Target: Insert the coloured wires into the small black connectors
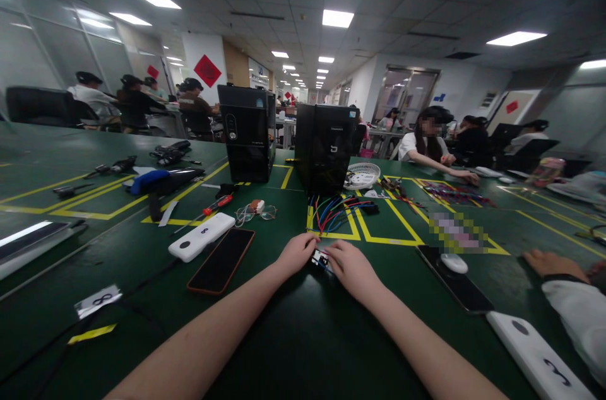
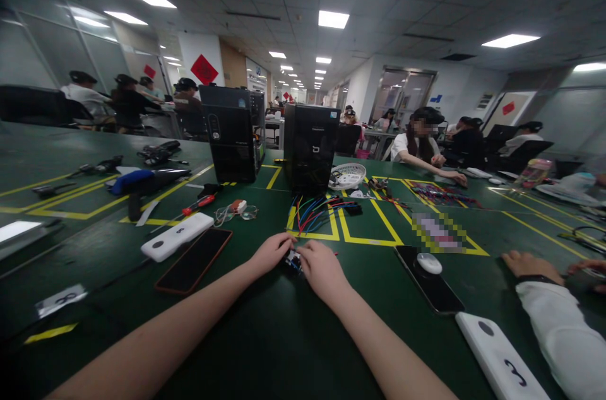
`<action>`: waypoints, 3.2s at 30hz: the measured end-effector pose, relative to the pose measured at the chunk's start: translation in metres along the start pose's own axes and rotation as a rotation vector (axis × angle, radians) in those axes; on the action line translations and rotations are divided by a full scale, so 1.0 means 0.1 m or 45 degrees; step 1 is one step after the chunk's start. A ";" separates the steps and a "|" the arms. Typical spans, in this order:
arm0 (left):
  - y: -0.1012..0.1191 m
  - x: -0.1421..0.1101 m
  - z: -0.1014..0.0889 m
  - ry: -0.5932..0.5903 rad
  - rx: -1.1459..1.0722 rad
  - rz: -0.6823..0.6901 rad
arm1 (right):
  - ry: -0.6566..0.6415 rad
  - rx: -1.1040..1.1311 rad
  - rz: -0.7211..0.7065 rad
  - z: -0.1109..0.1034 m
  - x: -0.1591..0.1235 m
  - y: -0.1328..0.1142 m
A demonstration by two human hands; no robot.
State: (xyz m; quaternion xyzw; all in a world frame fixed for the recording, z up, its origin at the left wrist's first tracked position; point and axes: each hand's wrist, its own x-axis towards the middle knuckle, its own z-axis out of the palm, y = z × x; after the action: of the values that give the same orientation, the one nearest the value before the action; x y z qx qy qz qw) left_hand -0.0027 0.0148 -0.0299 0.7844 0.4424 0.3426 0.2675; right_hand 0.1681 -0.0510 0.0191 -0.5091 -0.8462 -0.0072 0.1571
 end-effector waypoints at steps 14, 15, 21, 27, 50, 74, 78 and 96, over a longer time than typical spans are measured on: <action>0.04 -0.01 -0.01 -0.004 -0.071 0.051 | -0.089 0.047 0.155 0.24 0.05 0.26; 0.04 -0.01 -0.02 0.005 -0.072 0.045 | -0.063 0.067 0.180 0.21 0.05 0.26; 0.03 0.00 -0.02 -0.012 -0.144 0.011 | -0.097 0.251 0.149 0.02 0.01 0.23; 0.07 -0.01 -0.05 -0.047 -0.115 0.045 | -0.132 0.198 0.112 0.02 0.00 0.15; 0.06 0.01 -0.03 -0.052 -0.158 0.087 | -0.206 0.186 0.063 -0.07 -0.02 0.07; 0.03 -0.01 -0.02 -0.088 -0.078 0.128 | -0.037 -0.062 -0.069 0.20 -0.02 0.10; 0.08 -0.05 -0.05 -0.166 0.112 0.185 | -0.026 -0.067 -0.027 0.20 -0.01 0.08; 0.07 -0.04 -0.04 -0.186 0.194 0.293 | 0.476 0.424 -0.008 0.33 0.06 0.06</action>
State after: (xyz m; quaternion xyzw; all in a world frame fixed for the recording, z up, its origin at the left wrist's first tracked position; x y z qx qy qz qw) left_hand -0.0040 0.0091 -0.0235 0.8710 0.3535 0.2783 0.1975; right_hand 0.1625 -0.0373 -0.0121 -0.4633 -0.7936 0.0378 0.3927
